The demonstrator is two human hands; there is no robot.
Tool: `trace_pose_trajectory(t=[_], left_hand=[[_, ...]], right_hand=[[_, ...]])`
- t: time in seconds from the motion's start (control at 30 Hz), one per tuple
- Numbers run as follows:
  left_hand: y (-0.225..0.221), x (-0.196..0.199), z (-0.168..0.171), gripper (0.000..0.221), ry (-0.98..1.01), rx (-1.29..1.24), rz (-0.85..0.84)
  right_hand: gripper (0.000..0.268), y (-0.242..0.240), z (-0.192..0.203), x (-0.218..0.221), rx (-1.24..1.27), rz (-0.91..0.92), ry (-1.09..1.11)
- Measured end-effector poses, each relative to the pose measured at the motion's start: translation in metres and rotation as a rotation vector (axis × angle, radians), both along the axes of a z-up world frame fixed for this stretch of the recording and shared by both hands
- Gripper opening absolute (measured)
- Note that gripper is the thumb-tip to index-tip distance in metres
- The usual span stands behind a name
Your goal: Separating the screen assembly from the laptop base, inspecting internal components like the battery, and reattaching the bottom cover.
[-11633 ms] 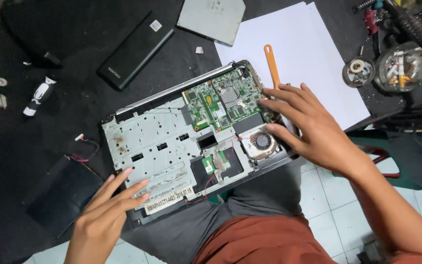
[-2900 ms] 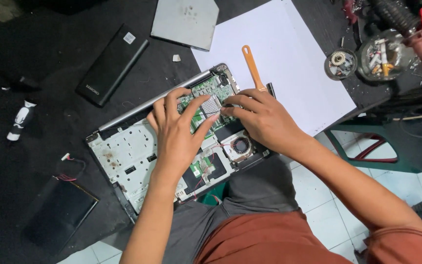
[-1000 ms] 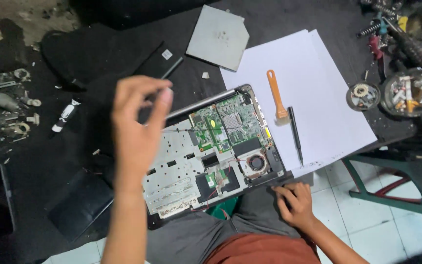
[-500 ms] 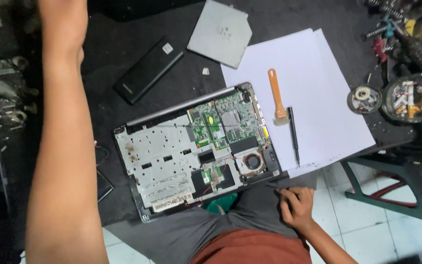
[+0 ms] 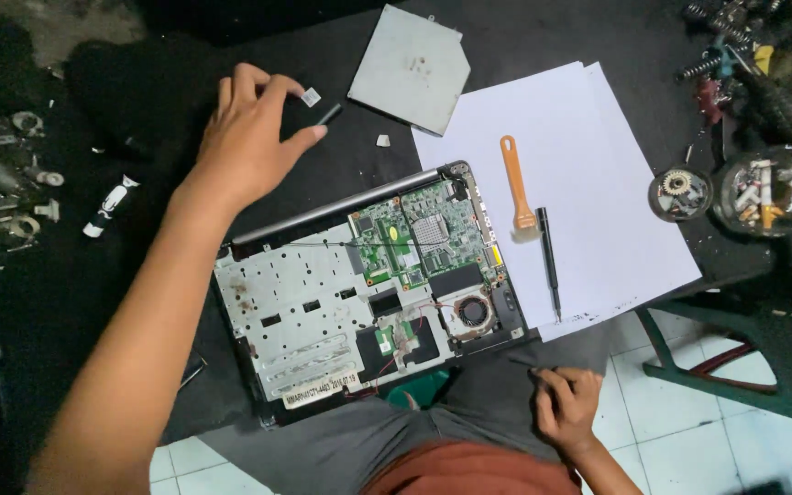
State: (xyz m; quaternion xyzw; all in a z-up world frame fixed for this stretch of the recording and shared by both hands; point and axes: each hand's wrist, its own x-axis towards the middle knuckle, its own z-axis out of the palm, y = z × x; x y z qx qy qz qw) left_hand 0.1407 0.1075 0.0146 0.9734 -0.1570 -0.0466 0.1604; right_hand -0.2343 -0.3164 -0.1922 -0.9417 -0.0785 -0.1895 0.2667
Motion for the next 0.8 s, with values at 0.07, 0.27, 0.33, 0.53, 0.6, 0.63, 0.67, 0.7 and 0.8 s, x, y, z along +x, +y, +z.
trace_pose_trajectory(t=[0.07,0.27,0.33,0.53,0.6,0.63,0.67,0.7,0.8], left_hand=[[0.001,-0.016,0.016,0.045,0.032,-0.027,-0.005],[0.037,-0.1,0.071,0.033,0.083,-0.182,0.055],[0.061,-0.143,0.084,0.032,0.122,-0.217,0.15],[0.141,-0.267,0.052,0.089,0.263,0.023,0.595],[0.15,-0.287,0.038,0.081,0.284,0.07,0.681],[0.15,-0.293,0.031,0.081,0.279,0.066,0.689],[0.15,-0.297,0.022,0.073,0.169,0.046,0.643],[0.15,-0.302,0.013,0.065,0.059,0.027,0.597],[0.143,-0.297,0.008,0.077,-0.016,0.036,0.602]], right_hand=[[0.021,0.001,0.003,0.003,-0.003,0.006,-0.008],[0.019,-0.006,0.003,0.0,0.0,0.004,-0.02],[0.019,-0.005,0.0,-0.002,0.026,0.027,-0.021],[0.009,-0.006,0.005,0.007,-0.026,0.079,0.001],[0.016,-0.008,-0.005,0.002,-0.091,0.012,-0.032],[0.016,-0.009,-0.008,0.005,-0.092,0.019,-0.037],[0.015,-0.01,-0.011,0.007,-0.084,0.034,-0.016],[0.015,-0.012,-0.014,0.01,-0.076,0.049,0.006],[0.013,-0.004,-0.011,0.015,-0.075,0.047,0.055]])
